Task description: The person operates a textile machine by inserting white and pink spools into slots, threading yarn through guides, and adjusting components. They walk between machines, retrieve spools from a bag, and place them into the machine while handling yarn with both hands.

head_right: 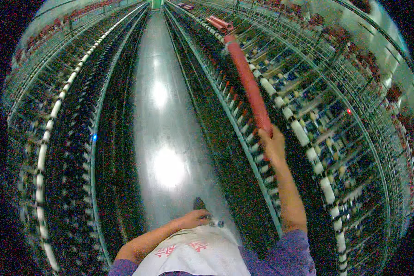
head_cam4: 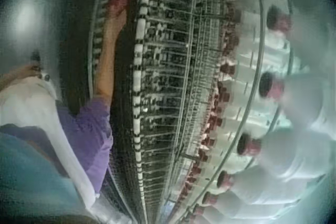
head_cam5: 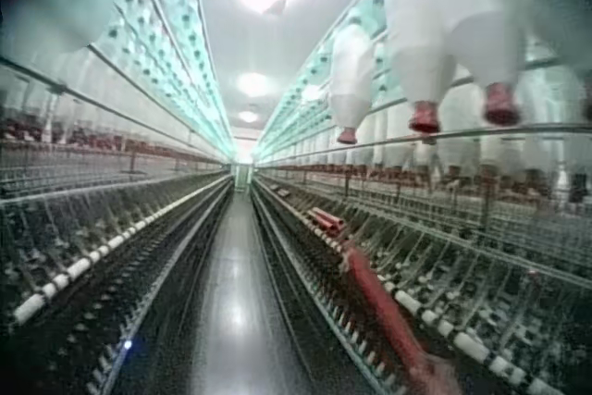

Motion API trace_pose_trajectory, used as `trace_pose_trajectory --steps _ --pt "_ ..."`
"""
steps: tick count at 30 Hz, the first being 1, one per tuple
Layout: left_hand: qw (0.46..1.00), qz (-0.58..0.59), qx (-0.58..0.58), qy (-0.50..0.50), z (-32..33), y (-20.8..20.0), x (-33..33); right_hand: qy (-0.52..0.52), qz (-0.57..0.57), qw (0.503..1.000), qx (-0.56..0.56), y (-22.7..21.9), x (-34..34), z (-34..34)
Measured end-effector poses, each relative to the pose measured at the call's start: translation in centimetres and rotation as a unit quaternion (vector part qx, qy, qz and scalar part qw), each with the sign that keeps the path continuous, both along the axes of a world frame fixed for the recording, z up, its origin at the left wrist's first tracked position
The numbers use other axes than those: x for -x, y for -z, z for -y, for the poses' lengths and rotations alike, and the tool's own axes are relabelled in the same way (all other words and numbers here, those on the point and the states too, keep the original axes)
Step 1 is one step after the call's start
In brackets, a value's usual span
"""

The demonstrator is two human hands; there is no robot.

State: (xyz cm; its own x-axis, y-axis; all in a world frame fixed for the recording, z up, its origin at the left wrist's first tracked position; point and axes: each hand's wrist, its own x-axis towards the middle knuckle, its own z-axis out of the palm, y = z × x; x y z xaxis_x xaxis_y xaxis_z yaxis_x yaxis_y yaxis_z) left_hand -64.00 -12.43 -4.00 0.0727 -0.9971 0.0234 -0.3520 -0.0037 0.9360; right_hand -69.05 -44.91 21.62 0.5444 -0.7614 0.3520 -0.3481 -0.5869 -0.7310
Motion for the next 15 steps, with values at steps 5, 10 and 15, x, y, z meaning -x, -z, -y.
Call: trace_pose_trajectory --steps 5,10,15 --pt "0.995 -0.049 -0.07 -0.053 6.9 -0.6 -14.7 0.107 -0.115 0.933 0.324 -4.3 -12.7 14.9" --pt "0.987 -0.049 -0.094 -0.118 10.5 -3.1 -25.0 0.19 -0.253 0.805 0.502 -5.7 -25.7 30.0" --pt "0.969 -0.086 -0.093 -0.21 11.5 -2.5 -35.2 0.143 -0.378 0.766 0.5 -2.8 -30.6 44.7"
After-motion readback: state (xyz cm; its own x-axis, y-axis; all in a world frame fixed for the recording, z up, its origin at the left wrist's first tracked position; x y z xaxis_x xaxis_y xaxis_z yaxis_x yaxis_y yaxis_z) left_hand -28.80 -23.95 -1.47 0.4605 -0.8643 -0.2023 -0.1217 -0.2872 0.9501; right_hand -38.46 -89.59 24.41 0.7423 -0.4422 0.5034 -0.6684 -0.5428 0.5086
